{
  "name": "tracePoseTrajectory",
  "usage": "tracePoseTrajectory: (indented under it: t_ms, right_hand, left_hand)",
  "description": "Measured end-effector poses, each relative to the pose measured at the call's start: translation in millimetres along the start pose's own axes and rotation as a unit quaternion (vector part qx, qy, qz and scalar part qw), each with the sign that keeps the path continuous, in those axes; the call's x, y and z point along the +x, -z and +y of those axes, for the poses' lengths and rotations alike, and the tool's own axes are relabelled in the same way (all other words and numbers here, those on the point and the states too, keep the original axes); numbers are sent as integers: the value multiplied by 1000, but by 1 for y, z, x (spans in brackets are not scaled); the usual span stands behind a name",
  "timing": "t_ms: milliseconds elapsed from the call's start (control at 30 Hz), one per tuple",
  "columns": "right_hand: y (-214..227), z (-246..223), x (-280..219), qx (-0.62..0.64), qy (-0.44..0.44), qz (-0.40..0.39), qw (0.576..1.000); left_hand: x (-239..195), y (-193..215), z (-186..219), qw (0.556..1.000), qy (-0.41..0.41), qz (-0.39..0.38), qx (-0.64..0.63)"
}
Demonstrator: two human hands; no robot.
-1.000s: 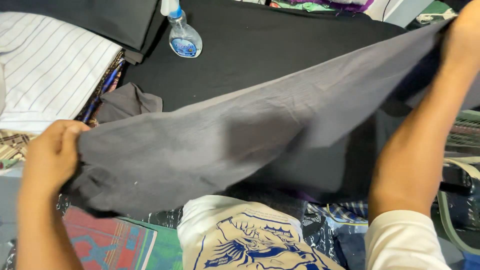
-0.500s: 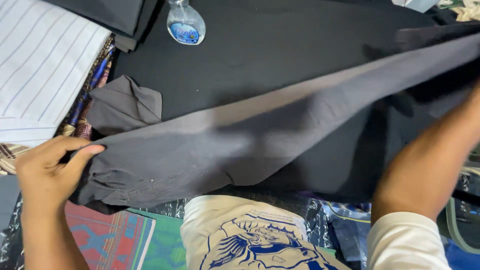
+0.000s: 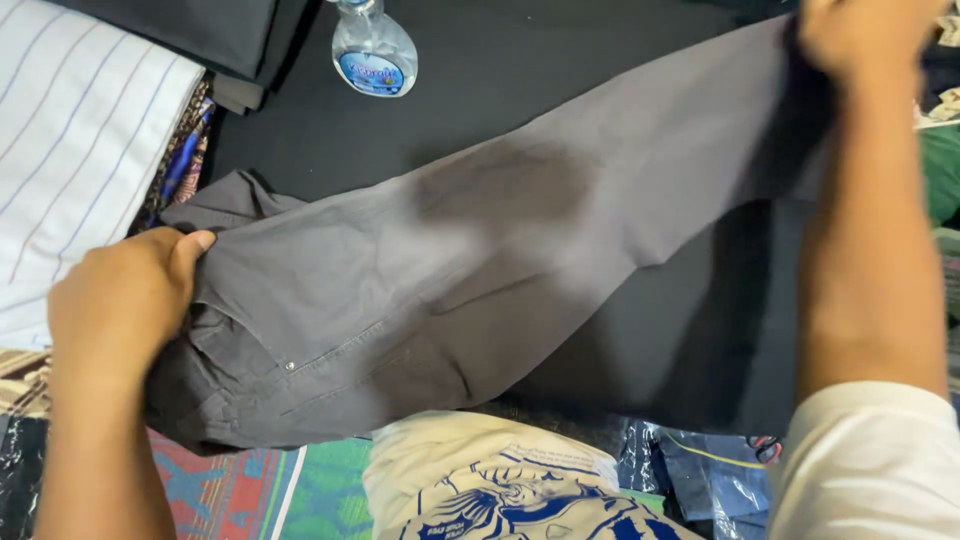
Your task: Ironing a pair of gray trousers on an ironing board.
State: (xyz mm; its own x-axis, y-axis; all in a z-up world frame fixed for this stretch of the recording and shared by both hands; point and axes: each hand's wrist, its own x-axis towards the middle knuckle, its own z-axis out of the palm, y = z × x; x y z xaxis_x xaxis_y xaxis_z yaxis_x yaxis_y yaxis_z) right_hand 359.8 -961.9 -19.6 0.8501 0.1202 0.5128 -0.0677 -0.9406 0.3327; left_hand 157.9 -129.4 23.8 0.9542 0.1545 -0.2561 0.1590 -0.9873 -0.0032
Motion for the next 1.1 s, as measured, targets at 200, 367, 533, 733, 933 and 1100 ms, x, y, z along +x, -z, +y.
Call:
tracePoseTrajectory:
  t_ms: [200,367,533,733,933,1100]
  right_hand:
    - [33,-106,-14,102,16,46,994]
    - [64,-74,-38,123,8,29,992]
    - [69,-16,-59,136,-46,-19,989]
    - [91,-20,-98,283,-208,-170,921]
    - [69,-29,-133,234,-317,-279,876]
    - [37,-25,-118,207,-360,-227,881]
  left_hand:
    - [7,-32,5,998,29,46,21]
    - [-3,-48,6,982,-5,173,82]
    - [-11,-21,64,937,-157,312,5]
    - [6,-45,147,905,-334,248,-88]
    - [30,-74,164,911,-313,265,-35]
    - [40,-84,160,915,-311,251,-47]
